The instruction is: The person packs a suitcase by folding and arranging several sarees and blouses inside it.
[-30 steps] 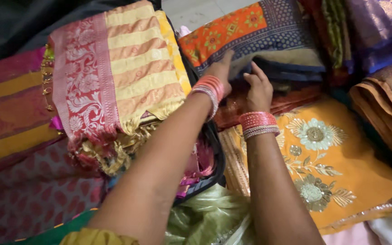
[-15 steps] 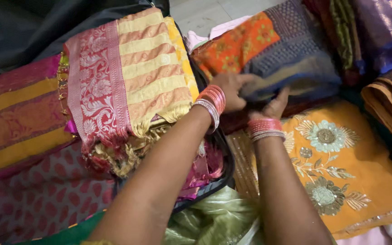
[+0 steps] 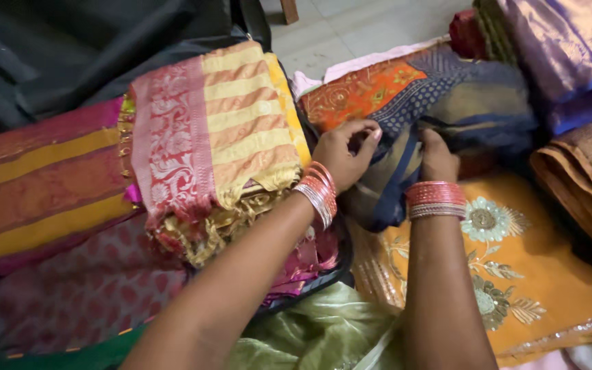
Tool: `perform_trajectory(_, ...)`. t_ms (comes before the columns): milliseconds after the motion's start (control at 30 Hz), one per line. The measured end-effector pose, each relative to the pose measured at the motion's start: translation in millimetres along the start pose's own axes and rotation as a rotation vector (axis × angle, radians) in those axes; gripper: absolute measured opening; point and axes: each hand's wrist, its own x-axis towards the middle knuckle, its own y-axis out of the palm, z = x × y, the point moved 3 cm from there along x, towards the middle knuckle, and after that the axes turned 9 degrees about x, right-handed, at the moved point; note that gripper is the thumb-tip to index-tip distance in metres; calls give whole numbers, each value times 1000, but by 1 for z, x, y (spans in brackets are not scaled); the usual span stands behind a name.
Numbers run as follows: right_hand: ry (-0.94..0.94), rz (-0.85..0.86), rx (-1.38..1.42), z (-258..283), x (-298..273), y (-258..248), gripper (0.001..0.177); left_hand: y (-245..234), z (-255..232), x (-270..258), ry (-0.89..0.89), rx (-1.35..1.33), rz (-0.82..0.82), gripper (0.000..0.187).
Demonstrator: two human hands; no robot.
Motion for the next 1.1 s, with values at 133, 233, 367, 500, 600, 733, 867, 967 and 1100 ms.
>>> perform_trajectory(133,-325,279,-184,71,-57,35,36,-14,-29,-8,155,-33,-293,33)
perform_trajectory(233,-699,619,-219,123,-148,74,42,-40,-49,-19,190,-148,-355,41)
perform_trajectory(367,-813,829,-1027,125,-281,129,68,-82,-74,-79,252,-847,-382,59)
perform_trajectory(500,-1017,1081,-1051,117,-395,153,105,-103,-95,-149,393,-1619,-662,79)
perform_trajectory(600,-1189,1321,-1139,101,-447,150,113,-124,-94,-183,545,-1814,-1012,95)
perform_trajectory(733,-1129,1513,-934,69,-490,141,92,-167,-84,-231,504,-1646,-1112,100)
perform_trajectory(867,-1077,1566,-958,37,-502,131,79,-237,-64,-261,279,-1602,-837,100)
perform_trajectory(967,-960,1239,-610,26,-484,126,74,-278,-53,-278,181,-1582,-698,101)
perform_trajectory(1100,-271,683,-340,1,-432,140,78,-303,-38,-298,111,-1599,-660,101)
